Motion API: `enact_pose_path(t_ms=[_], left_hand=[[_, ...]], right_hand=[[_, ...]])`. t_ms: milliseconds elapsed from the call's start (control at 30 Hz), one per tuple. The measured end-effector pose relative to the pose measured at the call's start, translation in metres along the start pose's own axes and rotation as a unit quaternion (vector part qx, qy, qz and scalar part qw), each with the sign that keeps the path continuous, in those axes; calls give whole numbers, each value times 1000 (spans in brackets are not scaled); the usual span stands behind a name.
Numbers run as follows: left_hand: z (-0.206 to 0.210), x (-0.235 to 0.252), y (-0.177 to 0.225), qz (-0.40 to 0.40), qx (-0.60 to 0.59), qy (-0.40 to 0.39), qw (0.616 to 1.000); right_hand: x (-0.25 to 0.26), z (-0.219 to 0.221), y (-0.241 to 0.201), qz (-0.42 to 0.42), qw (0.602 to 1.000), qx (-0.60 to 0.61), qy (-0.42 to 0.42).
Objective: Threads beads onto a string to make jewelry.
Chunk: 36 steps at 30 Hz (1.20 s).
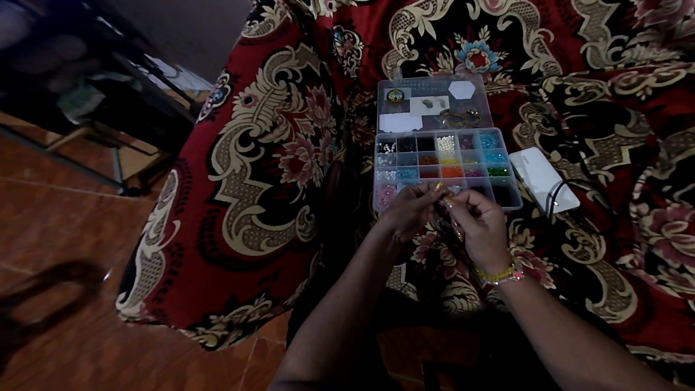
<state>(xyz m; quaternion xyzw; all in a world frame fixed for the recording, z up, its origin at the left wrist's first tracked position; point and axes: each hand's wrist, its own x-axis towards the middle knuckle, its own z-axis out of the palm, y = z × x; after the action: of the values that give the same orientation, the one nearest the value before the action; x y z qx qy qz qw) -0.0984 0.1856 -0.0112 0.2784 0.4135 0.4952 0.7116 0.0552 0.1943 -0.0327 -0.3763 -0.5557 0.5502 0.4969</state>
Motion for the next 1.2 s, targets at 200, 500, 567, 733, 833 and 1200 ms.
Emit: enact_pose_path(t_ms=[200, 500, 567, 733, 833, 1200], left_hand=[[-1, 1, -1, 4, 17, -4, 1000], [1, 2, -5, -34, -67, 5, 997], [4, 2, -7, -50, -97, 3, 994], [11, 1, -11, -89, -173, 20, 981], [13, 1, -12, -98, -193, 29, 976], [8, 4, -14, -88, -184, 4, 979]], right_hand=[[0, -1, 1, 1, 1000, 1, -5], [1, -1, 0, -5, 1000, -5, 2], [1, -2, 1, -15, 1000, -23, 2], [4, -3, 7, -57, 993, -99, 14], [5, -2, 10, -72, 989, -127, 18], [4, -1, 9, -73, 987, -138, 19]])
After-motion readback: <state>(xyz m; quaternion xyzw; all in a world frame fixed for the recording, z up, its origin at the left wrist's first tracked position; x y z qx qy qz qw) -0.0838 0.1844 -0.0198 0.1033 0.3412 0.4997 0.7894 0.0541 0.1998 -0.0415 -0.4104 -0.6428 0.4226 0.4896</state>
